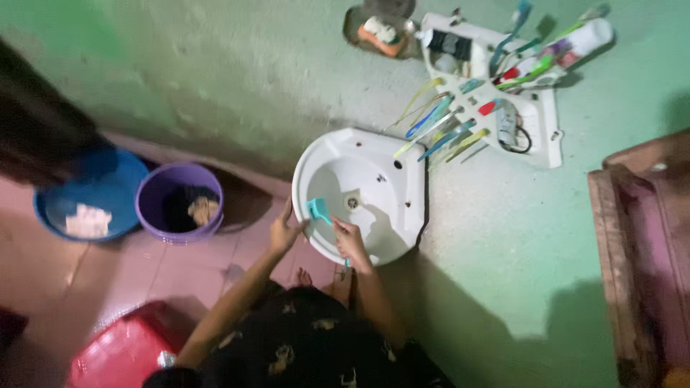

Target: The person scrubs the interior of a white wall-mounted sink using a blue scrubbing brush. They repeatedly dip the brush into the water in the basin and scrub the sides and bottom of the sink. The person occasionally rinses the brush and continues scrubbing different areas of the basin.

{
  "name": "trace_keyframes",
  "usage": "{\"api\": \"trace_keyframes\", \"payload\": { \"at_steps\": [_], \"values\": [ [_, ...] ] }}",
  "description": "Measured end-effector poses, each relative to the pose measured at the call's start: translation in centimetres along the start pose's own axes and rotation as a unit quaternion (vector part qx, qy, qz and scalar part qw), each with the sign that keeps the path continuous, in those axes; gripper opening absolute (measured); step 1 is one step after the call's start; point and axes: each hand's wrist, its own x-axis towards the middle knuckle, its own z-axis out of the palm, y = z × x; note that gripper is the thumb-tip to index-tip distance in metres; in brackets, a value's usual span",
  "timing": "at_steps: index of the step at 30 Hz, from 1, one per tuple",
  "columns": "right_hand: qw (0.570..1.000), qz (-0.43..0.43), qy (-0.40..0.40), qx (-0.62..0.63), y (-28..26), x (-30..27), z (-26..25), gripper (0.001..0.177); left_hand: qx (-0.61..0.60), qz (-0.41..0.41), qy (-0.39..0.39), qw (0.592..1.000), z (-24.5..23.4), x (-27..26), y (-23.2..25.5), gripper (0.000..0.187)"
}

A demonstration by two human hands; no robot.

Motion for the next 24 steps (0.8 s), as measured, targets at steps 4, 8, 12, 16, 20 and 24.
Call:
{"api": "trace_keyframes", "payload": {
  "at_steps": [4,8,12,16,20,24],
  "values": [
    [0.921,-0.338,0.094,-0.167,2.0,2.6,2.7,0.033,-0.062,-0.043,-0.007,0.997,-0.1,-0.1,0.5,0.092],
    [0.955,-0.181,0.033,-0.232,0.8,-1.1,0.9,0.037,-0.099,-0.023,-0.004,0.995,-0.4,-1.3,0.7,0.089],
    [0.955,-0.085,-0.010,-0.283,-3.3,-4.9,0.3,0.038,-0.105,0.037,0.003,0.994,-0.9,0.3,1.0,0.087],
    [0.947,-0.064,0.024,-0.315,-4.8,-2.8,2.1,0.039,-0.096,-0.139,-0.023,0.985,-1.3,-0.4,3.2,0.089],
    [0.912,-0.302,0.133,-0.243,-5.9,2.3,5.6,0.038,-0.089,-0.093,-0.031,0.991,-1.8,-0.2,3.6,0.087],
    [0.951,-0.142,0.072,-0.265,-6.9,3.4,4.4,0.037,-0.135,-0.042,-0.030,0.989,-1.0,0.2,2.0,0.084]
  ]
}}
